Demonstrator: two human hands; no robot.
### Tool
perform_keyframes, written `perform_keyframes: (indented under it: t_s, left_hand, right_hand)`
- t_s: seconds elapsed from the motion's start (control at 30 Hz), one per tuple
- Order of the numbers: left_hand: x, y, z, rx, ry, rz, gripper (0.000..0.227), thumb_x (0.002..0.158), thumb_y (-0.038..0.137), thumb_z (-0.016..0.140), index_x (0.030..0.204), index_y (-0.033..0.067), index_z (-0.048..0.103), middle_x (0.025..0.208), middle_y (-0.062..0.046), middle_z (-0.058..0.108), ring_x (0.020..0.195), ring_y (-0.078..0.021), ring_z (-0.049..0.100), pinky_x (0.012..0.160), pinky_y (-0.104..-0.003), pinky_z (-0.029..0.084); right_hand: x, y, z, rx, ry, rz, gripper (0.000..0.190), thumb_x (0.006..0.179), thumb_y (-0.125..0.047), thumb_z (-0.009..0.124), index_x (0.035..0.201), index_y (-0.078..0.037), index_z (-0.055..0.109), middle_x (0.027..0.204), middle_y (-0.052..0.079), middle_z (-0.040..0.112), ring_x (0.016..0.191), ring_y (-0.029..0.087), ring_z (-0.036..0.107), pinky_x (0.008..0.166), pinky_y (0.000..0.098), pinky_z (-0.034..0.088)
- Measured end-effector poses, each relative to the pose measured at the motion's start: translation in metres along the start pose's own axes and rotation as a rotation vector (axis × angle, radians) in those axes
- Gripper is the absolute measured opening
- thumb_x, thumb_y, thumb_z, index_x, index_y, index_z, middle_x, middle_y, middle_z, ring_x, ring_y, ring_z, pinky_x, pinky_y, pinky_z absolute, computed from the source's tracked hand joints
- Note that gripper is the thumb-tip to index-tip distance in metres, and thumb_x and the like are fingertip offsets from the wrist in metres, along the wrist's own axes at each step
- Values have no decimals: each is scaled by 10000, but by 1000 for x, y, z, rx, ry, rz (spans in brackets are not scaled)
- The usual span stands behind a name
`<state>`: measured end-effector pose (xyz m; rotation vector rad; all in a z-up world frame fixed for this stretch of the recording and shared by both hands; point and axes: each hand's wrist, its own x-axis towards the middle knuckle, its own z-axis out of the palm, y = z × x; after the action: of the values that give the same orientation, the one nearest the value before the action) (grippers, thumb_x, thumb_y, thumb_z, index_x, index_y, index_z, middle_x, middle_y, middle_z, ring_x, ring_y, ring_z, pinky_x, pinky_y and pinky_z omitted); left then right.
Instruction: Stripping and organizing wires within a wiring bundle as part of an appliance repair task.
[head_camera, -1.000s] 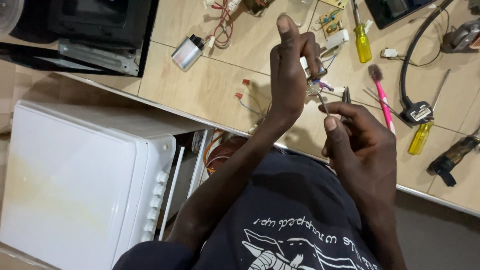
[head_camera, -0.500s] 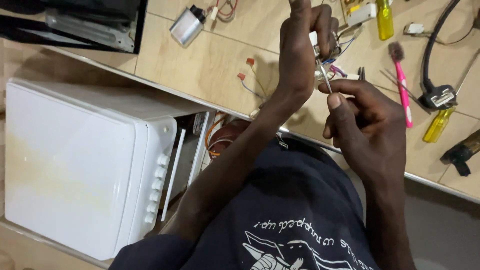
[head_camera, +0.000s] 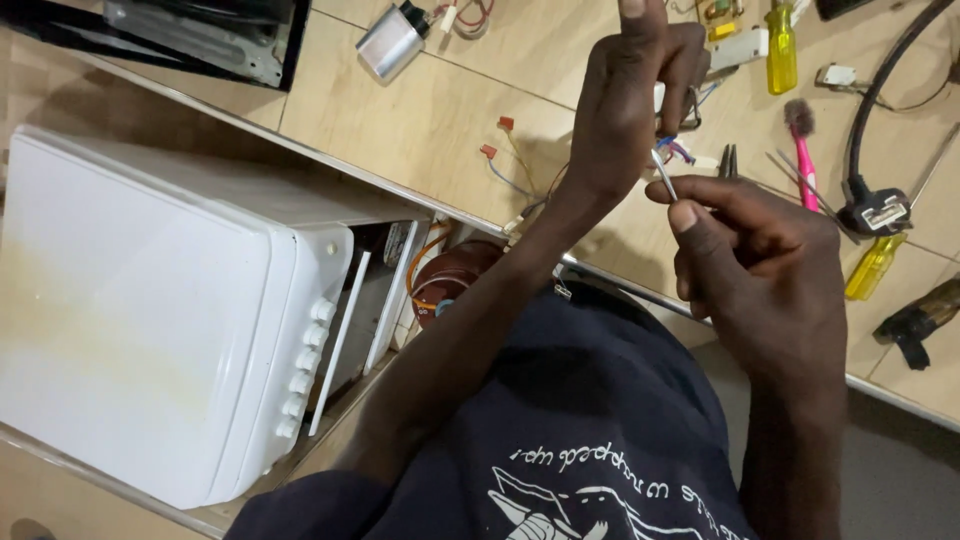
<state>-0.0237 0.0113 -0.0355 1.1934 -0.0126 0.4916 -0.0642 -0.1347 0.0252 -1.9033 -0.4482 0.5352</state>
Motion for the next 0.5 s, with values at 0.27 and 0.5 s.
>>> perform_keyframes:
  t_s: [0.27, 0.5]
  left_hand:
    - [-1, 19, 14, -372, 87, -274, 660, 857, 703, 339, 502, 148, 353, 461, -6, 264, 442, -103, 247, 454, -277, 213]
    - [2, 19, 21, -323, 138, -244, 674, 869, 709, 309, 495, 149, 341, 454, -20, 281, 463, -118, 298, 498, -281, 250]
  right_hand:
    - [-3, -10, -5, 8, -4, 26, 297, 1056, -148, 575, 1237, 31, 728, 611, 74, 520, 499, 127, 456, 439, 250, 380]
    - [-9, -11, 4, 79, 92, -6, 273, 1072, -114, 578, 1233, 62, 710, 575, 62, 492, 497, 111, 433, 472, 237, 361]
